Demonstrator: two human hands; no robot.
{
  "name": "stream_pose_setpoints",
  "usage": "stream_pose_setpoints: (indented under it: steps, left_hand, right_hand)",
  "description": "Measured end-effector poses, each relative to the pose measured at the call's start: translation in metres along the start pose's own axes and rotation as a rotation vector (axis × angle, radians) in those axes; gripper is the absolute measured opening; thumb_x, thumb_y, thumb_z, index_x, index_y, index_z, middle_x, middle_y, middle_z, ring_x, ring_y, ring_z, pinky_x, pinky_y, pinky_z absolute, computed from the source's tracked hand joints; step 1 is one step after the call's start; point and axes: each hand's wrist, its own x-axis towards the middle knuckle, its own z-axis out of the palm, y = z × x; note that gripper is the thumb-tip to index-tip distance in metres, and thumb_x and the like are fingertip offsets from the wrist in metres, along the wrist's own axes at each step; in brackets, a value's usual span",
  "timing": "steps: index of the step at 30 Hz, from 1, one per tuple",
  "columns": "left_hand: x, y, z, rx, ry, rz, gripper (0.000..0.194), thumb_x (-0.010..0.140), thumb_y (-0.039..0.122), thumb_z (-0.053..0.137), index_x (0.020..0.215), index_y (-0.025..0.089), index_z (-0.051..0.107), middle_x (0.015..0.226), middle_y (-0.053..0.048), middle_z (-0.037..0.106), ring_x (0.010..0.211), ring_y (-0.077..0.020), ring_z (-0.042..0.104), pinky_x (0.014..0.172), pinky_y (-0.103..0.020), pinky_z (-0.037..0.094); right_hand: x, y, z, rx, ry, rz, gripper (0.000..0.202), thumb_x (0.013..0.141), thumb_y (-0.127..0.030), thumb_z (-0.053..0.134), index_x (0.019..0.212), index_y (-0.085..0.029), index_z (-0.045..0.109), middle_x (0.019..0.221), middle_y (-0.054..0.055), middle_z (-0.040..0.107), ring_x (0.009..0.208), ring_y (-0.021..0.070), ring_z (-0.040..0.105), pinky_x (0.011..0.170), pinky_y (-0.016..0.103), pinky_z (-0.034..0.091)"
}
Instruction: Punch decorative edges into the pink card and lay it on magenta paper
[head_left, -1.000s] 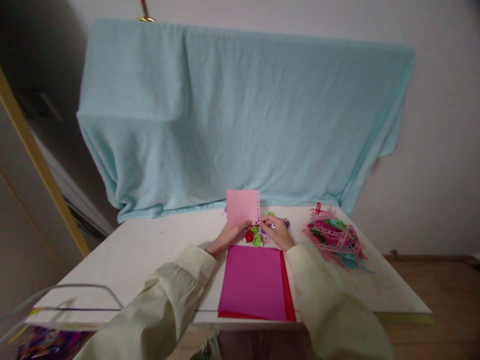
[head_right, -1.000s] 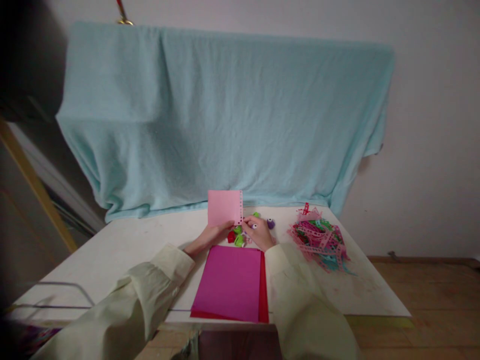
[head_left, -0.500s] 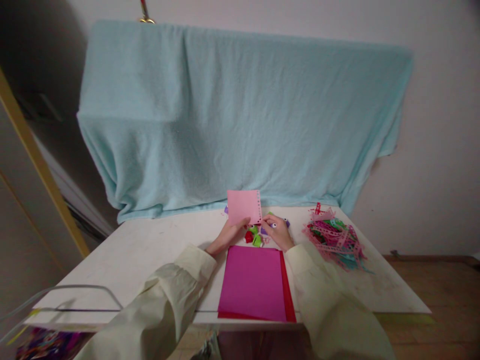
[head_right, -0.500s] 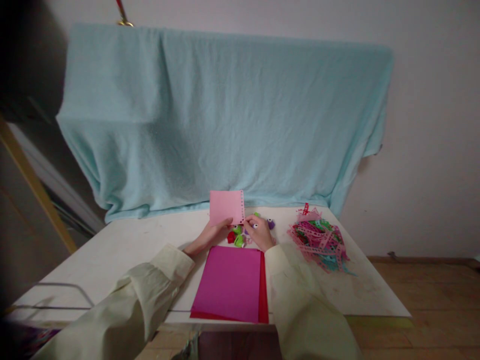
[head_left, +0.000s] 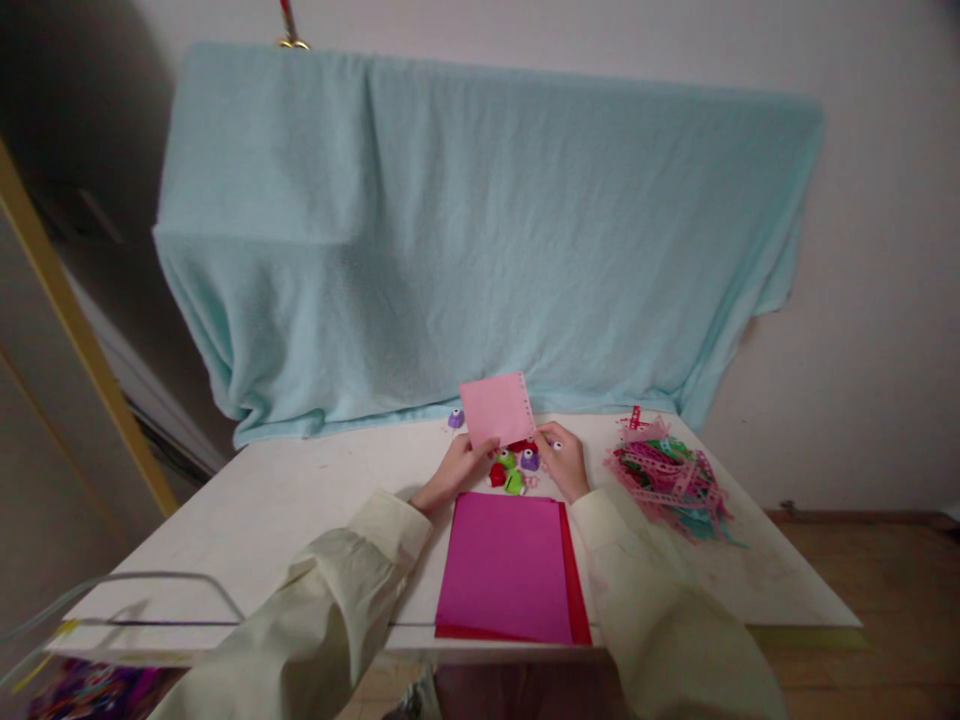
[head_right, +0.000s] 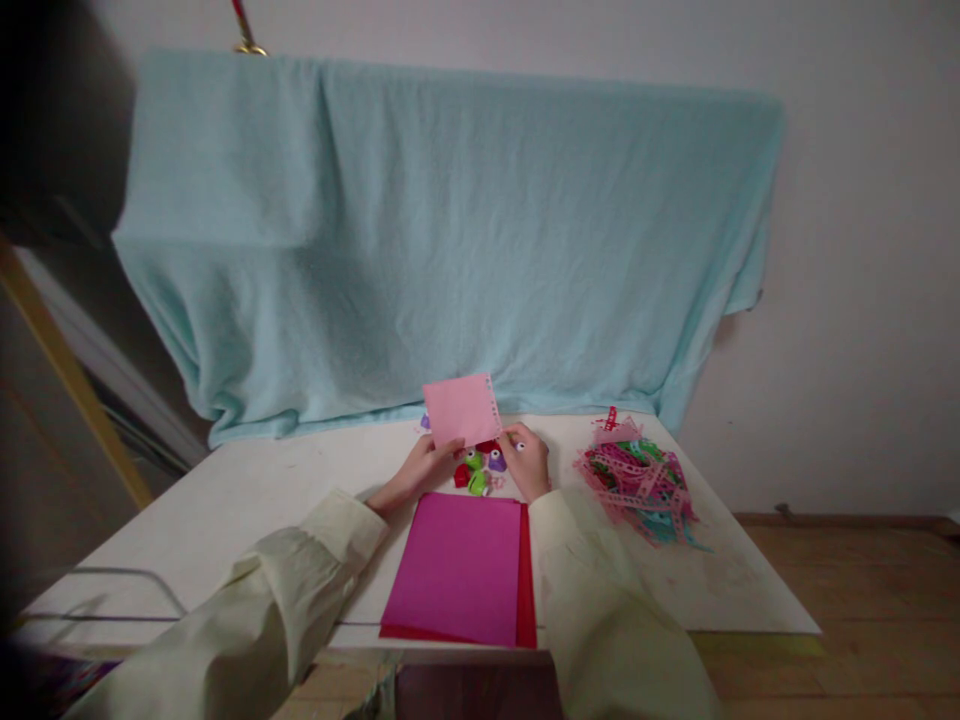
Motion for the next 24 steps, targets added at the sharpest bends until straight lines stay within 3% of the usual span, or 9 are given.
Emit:
stream_pose_setpoints:
  steps: [8,14,24]
  left_hand:
    - [-0.0029,0.0039,0.0016,-0.007,-0.05,0.018,0.047,0.072,0.046,0.068,0.099,0.008,0.071,0.106,-0.016,0.07,0.098,-0.0306,0.062,0.088,-0.039,0.046]
    - [-0.006,0.0057,0.0033,-0.002,-0.075,0.023,0.049,0.07,0.045,0.071,0.104,0.01,0.069,0.109,-0.015,0.069,0.1,-0.0298,0.063,0.089,-0.039,0.047]
    - [-0.0081,0.0045,0.0036,0.016,-0.075,0.018,0.052,0.071,0.045,0.071,0.11,0.012,0.066,0.112,-0.014,0.068,0.101,-0.0289,0.062,0.087,-0.037,0.047]
  right_hand:
    - [0.0008,0.0018,0.001,0.003,0.049,-0.03,0.023,0.083,-0.039,0.053,0.081,-0.019,0.064,0.068,0.002,0.067,0.065,0.0195,0.061,0.059,0.026,0.045]
    - [0.0013,0.0017,0.0002,-0.009,0.058,-0.052,0.022,0.086,-0.038,0.052,0.083,-0.019,0.063,0.075,0.002,0.067,0.069,0.0186,0.061,0.066,0.027,0.046]
    - [0.0001,-0.0022,0.0005,0.01,0.045,-0.02,0.024,0.086,-0.041,0.052,0.082,-0.02,0.063,0.069,0.002,0.066,0.063,0.0183,0.06,0.059,0.026,0.045]
